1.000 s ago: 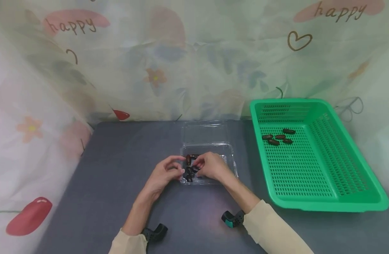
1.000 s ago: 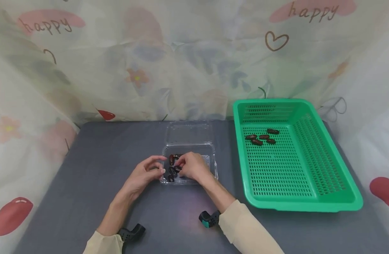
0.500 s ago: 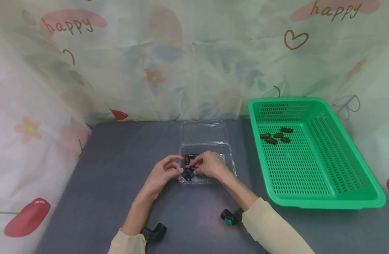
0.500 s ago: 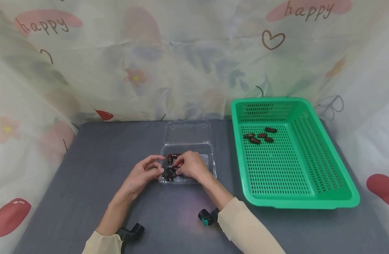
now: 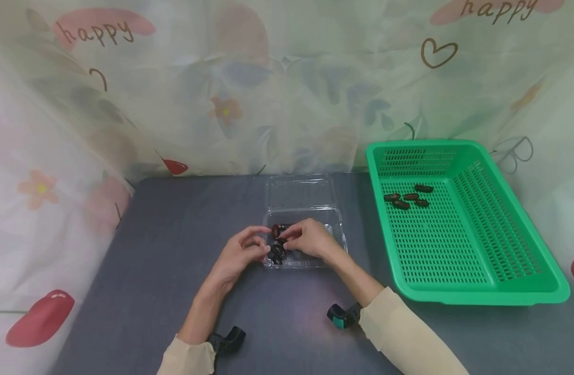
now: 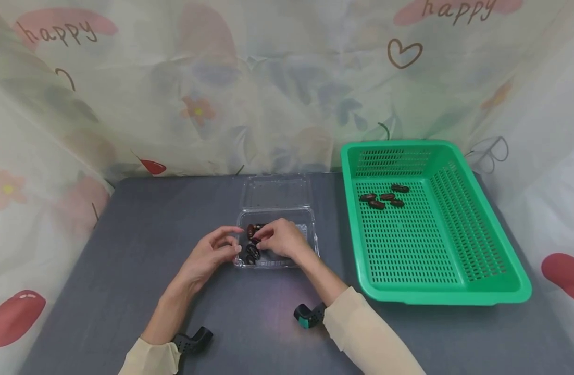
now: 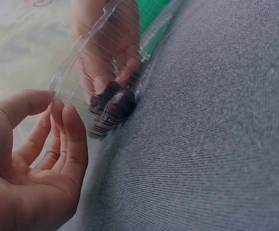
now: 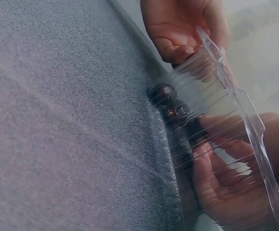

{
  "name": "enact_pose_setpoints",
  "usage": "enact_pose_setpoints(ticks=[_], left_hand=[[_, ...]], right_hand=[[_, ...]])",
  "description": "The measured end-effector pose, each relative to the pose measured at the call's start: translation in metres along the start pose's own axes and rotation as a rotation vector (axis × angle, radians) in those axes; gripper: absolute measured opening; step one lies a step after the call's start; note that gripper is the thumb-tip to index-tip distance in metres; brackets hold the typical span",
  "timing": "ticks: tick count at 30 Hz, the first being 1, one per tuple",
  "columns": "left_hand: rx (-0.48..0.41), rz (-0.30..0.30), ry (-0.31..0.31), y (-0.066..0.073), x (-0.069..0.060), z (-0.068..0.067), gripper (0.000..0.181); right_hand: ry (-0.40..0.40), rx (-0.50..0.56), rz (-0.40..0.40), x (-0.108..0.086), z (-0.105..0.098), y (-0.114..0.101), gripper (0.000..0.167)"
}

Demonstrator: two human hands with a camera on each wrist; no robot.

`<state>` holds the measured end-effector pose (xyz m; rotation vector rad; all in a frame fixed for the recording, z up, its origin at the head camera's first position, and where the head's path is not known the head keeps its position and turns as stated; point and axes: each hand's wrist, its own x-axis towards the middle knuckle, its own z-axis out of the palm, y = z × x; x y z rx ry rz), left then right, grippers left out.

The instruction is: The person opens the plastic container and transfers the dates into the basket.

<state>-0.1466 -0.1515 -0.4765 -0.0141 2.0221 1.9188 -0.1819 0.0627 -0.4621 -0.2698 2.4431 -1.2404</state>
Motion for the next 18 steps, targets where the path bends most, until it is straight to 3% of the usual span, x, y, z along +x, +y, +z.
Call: enact_pose_setpoints(ticks=[8,14,18], left_hand=[[0.005,-0.004,-0.003,0.001,0.0,0.001,0.041],[0.012,-0.01,0.004,0.002,-0.001,0.001,0.041],[0.015,-0.016,0.011,0.002,-0.001,0.001,0.041]], right_hand=[[-0.026,0.175,-0.008,-0.005,-0.005,-0.004,0.022],[0.03,0.124,-0.046,-0.014,-0.014,-0.016,0.022],[0.011,0.155,-0.09,-0.023,-0.022,-0.029,0.022]])
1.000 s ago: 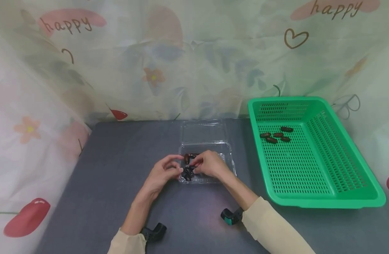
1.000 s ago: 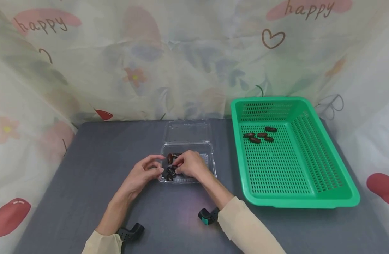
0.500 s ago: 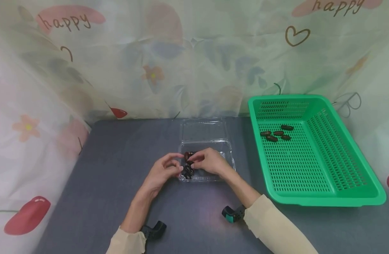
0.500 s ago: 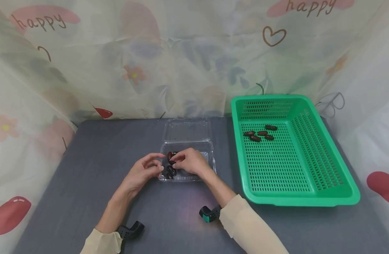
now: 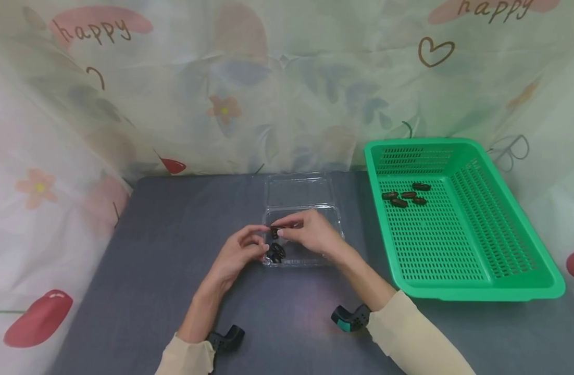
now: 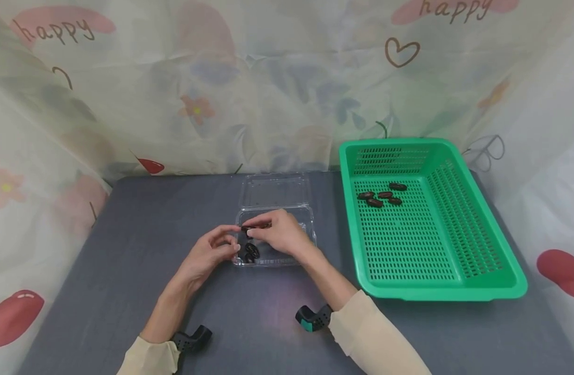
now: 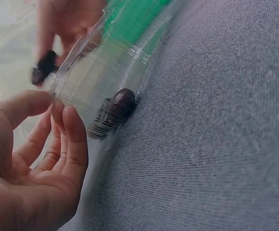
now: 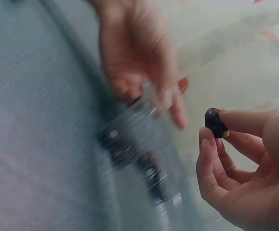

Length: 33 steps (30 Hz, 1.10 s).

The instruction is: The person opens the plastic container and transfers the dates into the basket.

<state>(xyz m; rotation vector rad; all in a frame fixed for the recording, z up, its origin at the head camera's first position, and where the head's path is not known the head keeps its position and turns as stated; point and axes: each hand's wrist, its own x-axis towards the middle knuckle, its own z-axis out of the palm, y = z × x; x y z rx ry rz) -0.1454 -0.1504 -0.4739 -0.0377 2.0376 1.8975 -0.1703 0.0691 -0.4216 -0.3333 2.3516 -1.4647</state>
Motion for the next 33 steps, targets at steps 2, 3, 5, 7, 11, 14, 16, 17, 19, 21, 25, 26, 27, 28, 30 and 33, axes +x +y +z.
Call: enact_pose_setpoints(ticks=[2,3,5,7,11,14,16,17,19,21,25,26,27,28,30,33], left_hand=[[-0.007,-0.001,0.002,0.0,0.0,0.0,0.042],[-0.008,-0.001,0.004,0.001,0.0,0.0,0.042],[-0.017,0.002,0.004,0.001,0.0,0.0,0.042],[-0.028,0.008,0.004,0.001,0.0,0.0,0.042],[-0.023,0.016,-0.001,0.002,-0.001,-0.001,0.042],[-0.011,0.013,-0.003,0.003,-0.001,-0.002,0.042],[-0.011,0.01,-0.003,0.003,0.0,-0.001,0.042],[-0.01,0.008,-0.002,0.003,0.0,-0.001,0.042],[-0.005,0.006,0.004,0.003,-0.001,-0.001,0.042],[0.001,0.006,0.01,0.003,0.0,0.0,0.042],[0.008,-0.002,0.014,0.002,0.001,0.002,0.043],[0.01,-0.003,0.012,0.002,0.0,0.002,0.044],[0.009,-0.003,0.009,0.002,0.0,0.003,0.044],[0.006,-0.005,0.006,0.002,0.0,0.003,0.044],[0.004,0.0,0.003,0.003,0.0,0.004,0.044],[0.004,0.004,0.006,0.002,-0.001,0.004,0.044]], right_hand=[[-0.016,0.015,-0.024,-0.004,-0.004,-0.009,0.022],[-0.024,0.019,-0.038,-0.007,-0.006,-0.013,0.022],[-0.031,0.017,-0.066,-0.011,-0.01,-0.023,0.023],[-0.027,0.016,-0.09,-0.016,-0.014,-0.032,0.023],[-0.022,0.043,-0.116,-0.024,-0.025,-0.048,0.023],[-0.02,0.052,-0.109,-0.028,-0.035,-0.054,0.022],[-0.024,0.061,-0.11,-0.03,-0.043,-0.057,0.021],[-0.03,0.078,-0.11,-0.031,-0.047,-0.059,0.022],[-0.036,0.109,-0.108,-0.034,-0.054,-0.062,0.022],[-0.042,0.138,-0.108,-0.035,-0.062,-0.066,0.022],[-0.033,0.132,-0.097,-0.04,-0.081,-0.071,0.022],[-0.029,0.127,-0.088,-0.041,-0.086,-0.072,0.022],[-0.025,0.12,-0.084,-0.042,-0.091,-0.073,0.022],[-0.019,0.117,-0.078,-0.043,-0.097,-0.073,0.023],[-0.004,0.114,-0.066,-0.043,-0.107,-0.073,0.024],[0.031,0.118,-0.056,-0.044,-0.122,-0.071,0.026]])
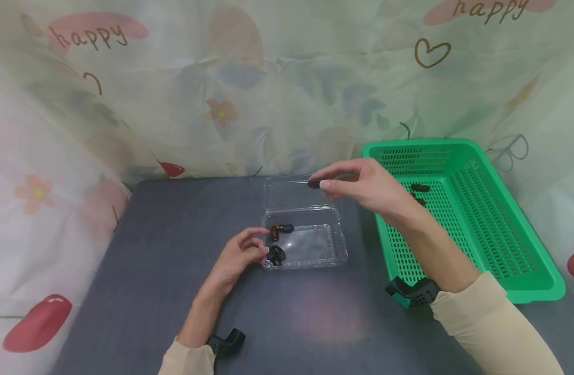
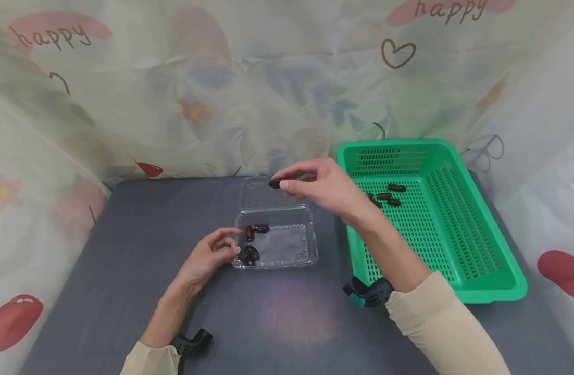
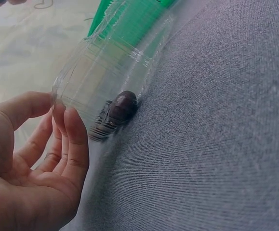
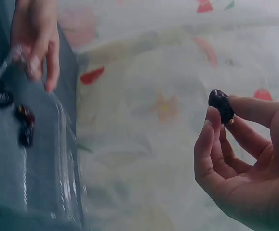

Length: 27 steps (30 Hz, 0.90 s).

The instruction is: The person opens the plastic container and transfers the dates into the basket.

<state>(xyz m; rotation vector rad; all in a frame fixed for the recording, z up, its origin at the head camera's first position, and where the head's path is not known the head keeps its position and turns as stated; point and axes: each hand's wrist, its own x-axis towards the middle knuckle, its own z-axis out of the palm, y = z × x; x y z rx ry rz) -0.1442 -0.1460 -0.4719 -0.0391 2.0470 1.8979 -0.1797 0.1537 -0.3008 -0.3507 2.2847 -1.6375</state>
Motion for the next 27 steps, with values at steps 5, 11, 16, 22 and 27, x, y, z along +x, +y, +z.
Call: enact_pose_setpoints(ticks=[5,11,16,22,27], left_hand=[[-0.001,0.001,0.008,-0.001,0.001,0.0,0.043],[-0.014,0.001,0.006,0.0,-0.001,0.001,0.043],[-0.017,-0.002,0.01,0.0,-0.001,0.001,0.043],[-0.014,-0.011,0.017,-0.001,-0.001,0.001,0.043],[-0.013,-0.011,0.018,-0.003,0.0,0.0,0.043]], right_hand=[[0.028,0.032,0.014,0.002,-0.025,0.008,0.029],[0.022,0.131,0.053,0.003,-0.053,0.024,0.036],[0.014,0.247,0.053,0.006,-0.074,0.041,0.032],[0.042,0.354,0.078,0.007,-0.1,0.066,0.023],[0.058,0.313,0.142,0.008,-0.119,0.09,0.025]])
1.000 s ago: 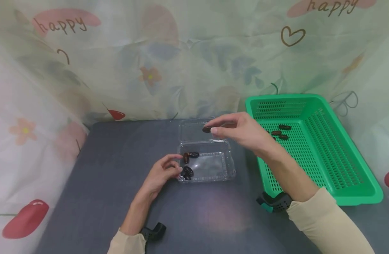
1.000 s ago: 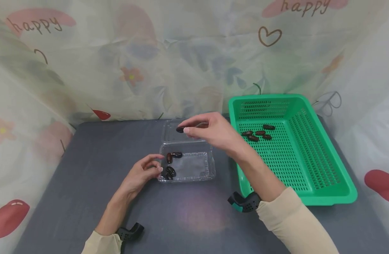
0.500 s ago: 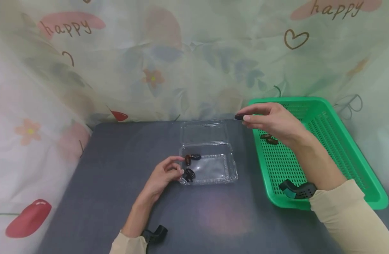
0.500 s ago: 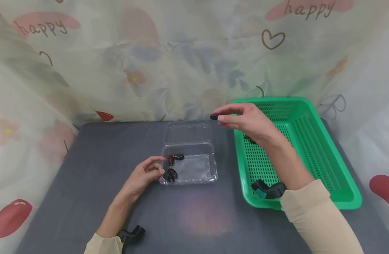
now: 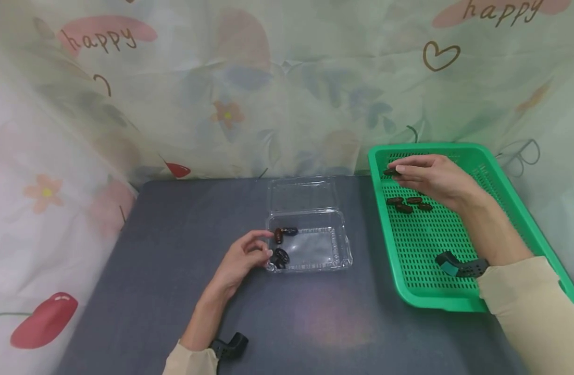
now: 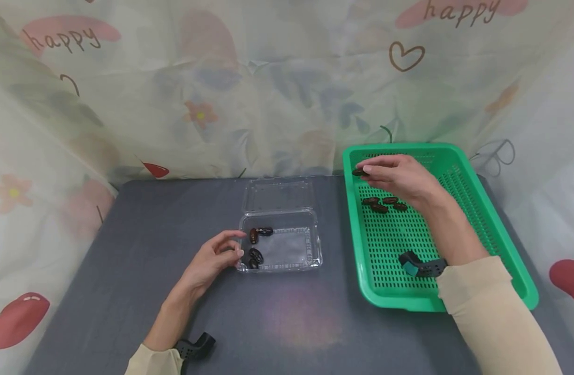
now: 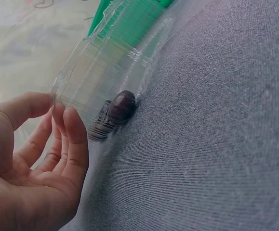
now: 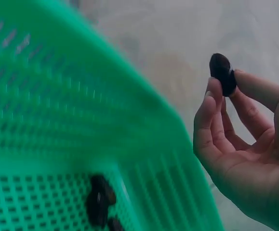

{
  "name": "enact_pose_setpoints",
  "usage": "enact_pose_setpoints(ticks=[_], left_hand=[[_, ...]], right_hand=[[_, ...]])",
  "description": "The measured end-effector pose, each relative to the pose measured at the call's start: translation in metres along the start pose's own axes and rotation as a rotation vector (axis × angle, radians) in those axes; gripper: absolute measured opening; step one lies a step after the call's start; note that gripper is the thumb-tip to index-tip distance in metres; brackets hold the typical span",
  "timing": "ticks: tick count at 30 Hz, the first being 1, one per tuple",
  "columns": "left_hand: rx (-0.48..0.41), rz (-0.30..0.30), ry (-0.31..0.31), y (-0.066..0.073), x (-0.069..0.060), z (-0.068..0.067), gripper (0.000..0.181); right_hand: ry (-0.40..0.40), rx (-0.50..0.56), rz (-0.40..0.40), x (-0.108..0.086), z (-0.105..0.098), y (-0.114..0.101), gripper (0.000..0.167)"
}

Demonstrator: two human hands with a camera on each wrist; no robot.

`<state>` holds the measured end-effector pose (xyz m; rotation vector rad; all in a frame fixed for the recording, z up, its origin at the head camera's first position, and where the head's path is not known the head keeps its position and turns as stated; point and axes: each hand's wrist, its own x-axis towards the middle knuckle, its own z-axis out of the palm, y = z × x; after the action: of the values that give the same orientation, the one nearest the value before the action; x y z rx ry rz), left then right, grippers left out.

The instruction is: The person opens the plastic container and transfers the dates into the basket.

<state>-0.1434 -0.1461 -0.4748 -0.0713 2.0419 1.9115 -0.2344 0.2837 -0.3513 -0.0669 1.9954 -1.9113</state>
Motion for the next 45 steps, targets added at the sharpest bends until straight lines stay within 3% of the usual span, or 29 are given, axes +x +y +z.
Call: enact_pose_setpoints(ticks=[8,13,17,24,30,45], left_hand=[[0.01,0.008,0.005,0.0,0.001,0.0,0.043],[0.006,0.004,0.009,0.0,0.0,0.0,0.043],[0.0,0.0,0.007,0.0,-0.001,0.001,0.043],[-0.006,0.0,-0.001,-0.002,0.001,0.0,0.043],[-0.008,-0.002,0.001,-0.001,0.001,0.001,0.043],[-0.012,0.006,-0.012,0.0,-0.001,0.0,0.043]], right_hand=[[0.066,0.019,0.085,0.005,-0.042,0.026,0.024],[0.108,-0.036,0.15,0.005,-0.061,0.041,0.038],[0.122,-0.072,0.175,0.006,-0.071,0.051,0.037],[0.195,-0.295,0.104,0.01,-0.064,0.064,0.059],[0.224,-0.491,0.089,0.016,-0.058,0.075,0.057],[0.285,-0.675,0.095,0.033,-0.042,0.086,0.042]])
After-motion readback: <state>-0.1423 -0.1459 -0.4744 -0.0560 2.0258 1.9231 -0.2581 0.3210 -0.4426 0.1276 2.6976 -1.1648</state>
